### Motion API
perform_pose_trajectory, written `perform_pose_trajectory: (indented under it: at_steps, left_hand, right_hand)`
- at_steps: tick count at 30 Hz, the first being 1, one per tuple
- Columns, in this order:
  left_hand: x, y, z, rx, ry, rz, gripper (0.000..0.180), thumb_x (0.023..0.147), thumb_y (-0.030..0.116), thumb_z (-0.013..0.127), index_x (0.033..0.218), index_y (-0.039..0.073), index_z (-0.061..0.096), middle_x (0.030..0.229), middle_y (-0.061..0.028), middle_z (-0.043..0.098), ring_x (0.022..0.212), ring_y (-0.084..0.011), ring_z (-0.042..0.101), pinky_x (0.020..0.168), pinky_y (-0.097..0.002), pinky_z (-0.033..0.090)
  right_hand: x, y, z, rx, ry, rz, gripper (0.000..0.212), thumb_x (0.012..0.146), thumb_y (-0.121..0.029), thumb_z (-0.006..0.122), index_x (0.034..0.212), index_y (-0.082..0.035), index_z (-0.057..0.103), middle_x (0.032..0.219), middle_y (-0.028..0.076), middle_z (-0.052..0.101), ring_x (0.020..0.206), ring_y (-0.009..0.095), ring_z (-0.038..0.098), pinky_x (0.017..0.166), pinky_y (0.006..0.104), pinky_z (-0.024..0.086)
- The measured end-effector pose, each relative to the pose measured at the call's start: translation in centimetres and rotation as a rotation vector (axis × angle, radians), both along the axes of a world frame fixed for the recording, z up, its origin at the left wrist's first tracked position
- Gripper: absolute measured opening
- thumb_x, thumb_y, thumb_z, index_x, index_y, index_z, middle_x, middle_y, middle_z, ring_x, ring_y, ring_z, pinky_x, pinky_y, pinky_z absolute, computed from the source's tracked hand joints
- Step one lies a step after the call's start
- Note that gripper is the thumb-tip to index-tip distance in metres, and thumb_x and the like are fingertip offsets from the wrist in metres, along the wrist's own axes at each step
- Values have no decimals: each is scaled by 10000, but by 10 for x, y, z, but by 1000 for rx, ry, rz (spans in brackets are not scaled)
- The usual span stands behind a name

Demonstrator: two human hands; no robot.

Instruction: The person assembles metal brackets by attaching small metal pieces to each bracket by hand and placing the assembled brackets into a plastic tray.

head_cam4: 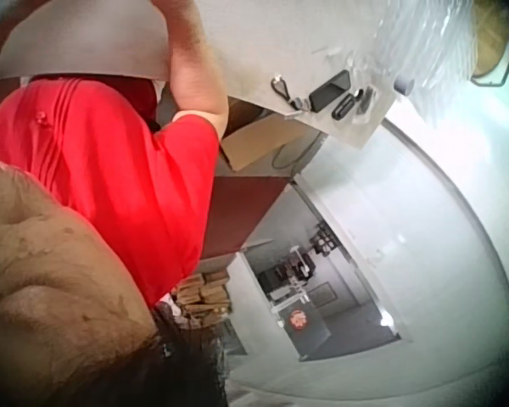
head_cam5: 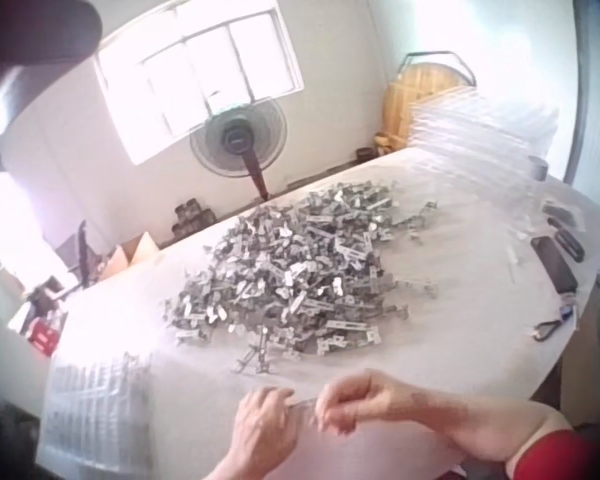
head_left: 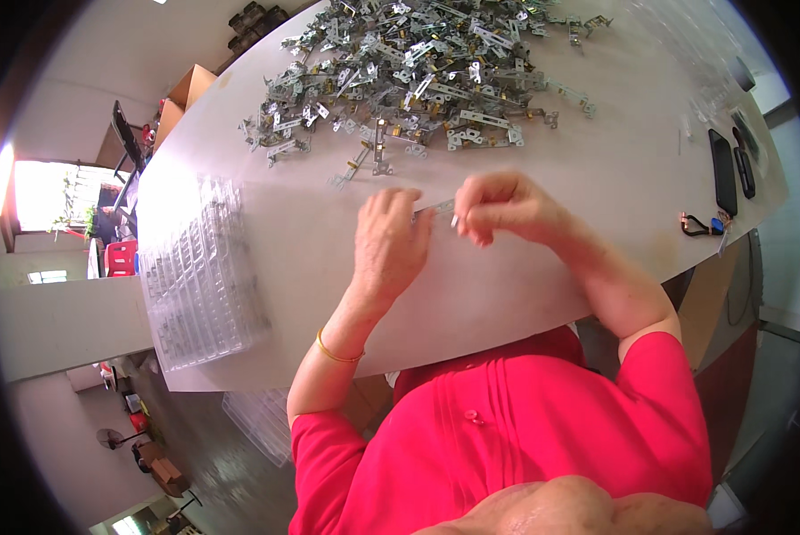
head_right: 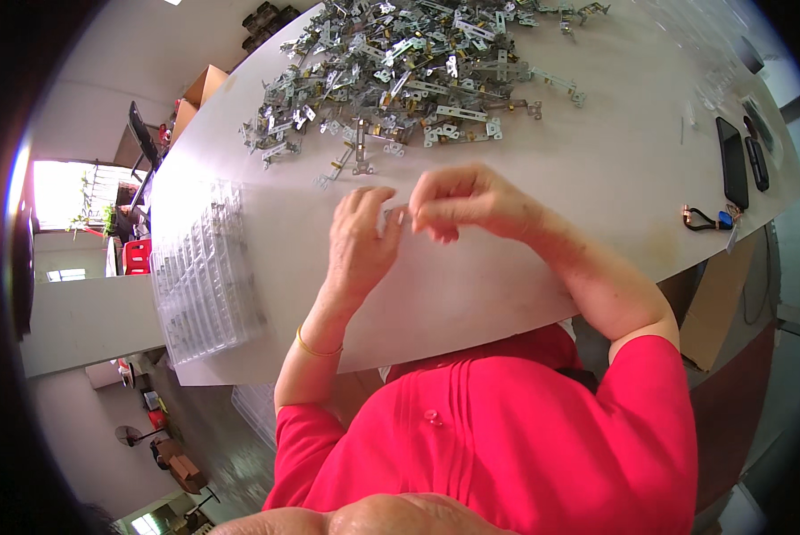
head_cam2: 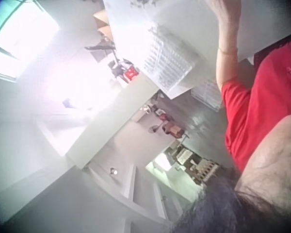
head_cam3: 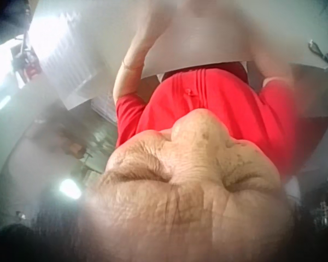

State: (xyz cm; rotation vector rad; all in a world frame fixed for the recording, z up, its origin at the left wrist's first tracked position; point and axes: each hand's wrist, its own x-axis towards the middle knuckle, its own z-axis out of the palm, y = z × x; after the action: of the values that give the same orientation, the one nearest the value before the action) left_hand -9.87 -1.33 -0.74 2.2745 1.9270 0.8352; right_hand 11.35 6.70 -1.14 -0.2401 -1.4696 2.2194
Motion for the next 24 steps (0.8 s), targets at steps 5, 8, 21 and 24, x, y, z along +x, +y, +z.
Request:
perform_pose_trajectory:
  at_steps: [5,8,21,24]
  left_hand:
    - [21,14,-8,-64,23,-217,321,858,167,706,1126,16,614,1066,-145,634,1012,-346,582,892,-450,446]
    - [15,20,-23,-53,26,-257,281,879,149,695,1114,11,625,1005,-115,643,940,-302,602,833,-417,465]
    - [-7,20,-14,-629,-1507,59,268,1024,258,600,1044,-1,667,775,-6,581,564,-85,524,508,-218,421]
    - [-6,19,-15,-625,-1483,65,272,1023,265,603,1044,1,666,777,-8,583,567,-86,526,506,-221,416]
  right_hand:
    - [4,21,-7,-84,134,-314,165,976,-214,672,1001,-51,675,915,28,648,708,77,575,598,242,464]
    - [-1,24,-12,-84,61,-394,172,989,-224,657,997,-53,673,895,25,646,690,66,561,580,235,454]
    - [-16,7,-11,191,-316,-520,122,1011,-153,613,942,-55,641,683,-63,526,588,24,482,509,204,386]
    - [-19,5,-14,237,-366,-505,120,1008,-147,615,937,-53,635,671,-65,519,587,21,475,505,210,379]
